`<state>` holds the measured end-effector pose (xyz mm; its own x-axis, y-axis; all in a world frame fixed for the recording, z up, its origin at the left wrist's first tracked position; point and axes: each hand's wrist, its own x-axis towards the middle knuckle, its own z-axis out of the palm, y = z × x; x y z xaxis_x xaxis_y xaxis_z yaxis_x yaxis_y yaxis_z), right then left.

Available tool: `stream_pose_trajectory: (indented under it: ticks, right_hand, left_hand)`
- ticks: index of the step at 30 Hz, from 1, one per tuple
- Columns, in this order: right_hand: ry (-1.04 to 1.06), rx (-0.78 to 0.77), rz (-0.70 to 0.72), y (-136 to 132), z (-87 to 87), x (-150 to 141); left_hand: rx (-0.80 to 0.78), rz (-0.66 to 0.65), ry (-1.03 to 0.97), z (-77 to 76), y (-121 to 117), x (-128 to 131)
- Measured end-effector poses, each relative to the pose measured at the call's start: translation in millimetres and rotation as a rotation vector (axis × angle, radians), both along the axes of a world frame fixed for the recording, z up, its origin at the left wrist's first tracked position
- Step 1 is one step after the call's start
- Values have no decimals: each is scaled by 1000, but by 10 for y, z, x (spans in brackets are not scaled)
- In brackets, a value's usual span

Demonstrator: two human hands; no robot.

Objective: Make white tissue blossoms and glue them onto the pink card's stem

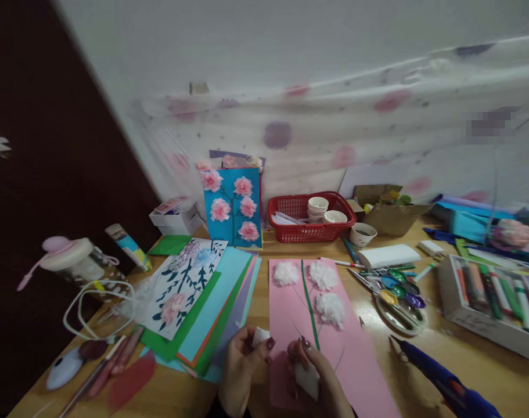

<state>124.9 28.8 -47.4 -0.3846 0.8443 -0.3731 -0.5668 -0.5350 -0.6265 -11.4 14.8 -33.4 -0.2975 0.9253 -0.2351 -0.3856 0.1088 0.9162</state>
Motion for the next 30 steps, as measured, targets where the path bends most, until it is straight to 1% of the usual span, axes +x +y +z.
stream_pose_trajectory:
  ticks: [2, 5, 8, 9, 11, 14, 16, 19, 21, 24, 27, 30]
  right_hand:
    - [-125, 26, 8, 24, 4, 12]
    - [-204, 75, -5, 26, 26, 15]
    - [-306, 239, -37, -17, 82, -3]
    - [-347, 297, -37, -31, 103, -9]
    - [-402, 354, -3, -46, 138, -8]
    - [-424, 364, 71, -26, 154, 29]
    - [-427, 365, 73, -2, 143, 63]
    - [-433, 349, 36, 18, 116, 79]
    - [-451, 344, -14, 16, 93, 59]
    - [-464, 354, -64, 10, 39, 14]
    - [-447, 355, -63, 14, -26, 3]
    - [-468, 363, -95, 16, -51, 23]
  left_hand:
    - [10, -35, 7, -4, 7, 10]
    - [-14, -118, 32, -16, 0, 11]
    - [-32, -182, 67, -23, -8, -9]
    - [-25, -195, 72, -25, -6, -17]
    - [-14, -230, 79, -37, 3, -26]
    - [-31, -297, 108, -70, 17, -11]
    - [-46, -320, 127, -86, 23, 12]
    - [-30, -316, 158, -69, 29, 34]
    - [-10, -309, 180, -40, 32, 30]
    - [-10, -336, 214, -25, 29, 9]
    - [-38, -348, 265, -74, 24, -5]
    - [-65, -333, 249, -131, 26, 1]
